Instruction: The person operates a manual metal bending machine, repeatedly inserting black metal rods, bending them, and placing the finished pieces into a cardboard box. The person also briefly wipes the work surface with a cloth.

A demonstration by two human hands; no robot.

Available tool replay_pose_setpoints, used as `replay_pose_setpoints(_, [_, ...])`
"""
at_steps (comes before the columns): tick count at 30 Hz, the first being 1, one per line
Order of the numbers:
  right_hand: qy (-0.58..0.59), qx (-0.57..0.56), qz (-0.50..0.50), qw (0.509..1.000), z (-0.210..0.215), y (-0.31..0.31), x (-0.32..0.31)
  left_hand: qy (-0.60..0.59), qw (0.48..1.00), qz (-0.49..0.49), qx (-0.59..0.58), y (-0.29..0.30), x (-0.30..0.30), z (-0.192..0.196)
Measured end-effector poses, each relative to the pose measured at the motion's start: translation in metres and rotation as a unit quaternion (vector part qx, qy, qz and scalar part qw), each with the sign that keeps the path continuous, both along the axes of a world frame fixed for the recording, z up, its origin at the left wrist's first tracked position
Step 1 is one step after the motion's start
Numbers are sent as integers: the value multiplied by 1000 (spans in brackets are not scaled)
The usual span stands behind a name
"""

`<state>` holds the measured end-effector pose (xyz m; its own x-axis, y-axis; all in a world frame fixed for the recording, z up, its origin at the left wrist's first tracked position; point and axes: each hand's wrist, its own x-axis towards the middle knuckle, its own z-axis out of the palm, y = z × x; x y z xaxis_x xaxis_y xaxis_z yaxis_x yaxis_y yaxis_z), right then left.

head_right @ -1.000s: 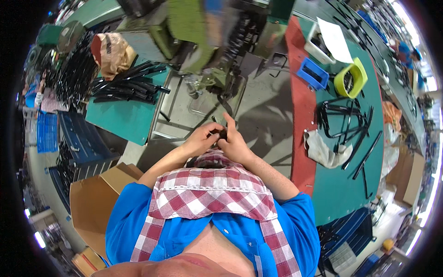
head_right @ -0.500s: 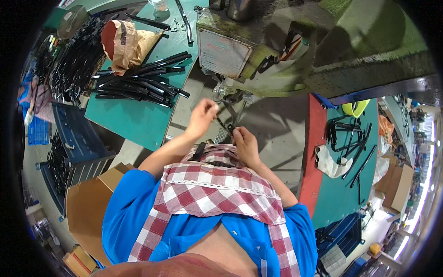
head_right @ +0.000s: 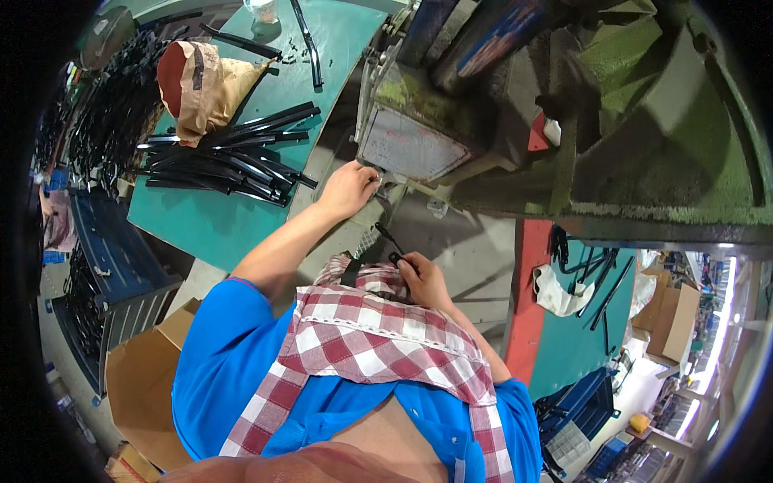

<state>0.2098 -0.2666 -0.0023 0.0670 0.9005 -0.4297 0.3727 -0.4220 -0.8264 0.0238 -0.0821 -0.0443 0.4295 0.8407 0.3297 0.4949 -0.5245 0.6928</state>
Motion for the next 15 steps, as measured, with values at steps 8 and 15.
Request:
replay_pose_setpoints(8, [-34,-34,-23,999,13,29,-6,164,978,-97,81,130,-7,11])
replay_pose_setpoints(15, [-74,-28,-57,995,0,29,2,356,930,-90,-13,211,81,-18])
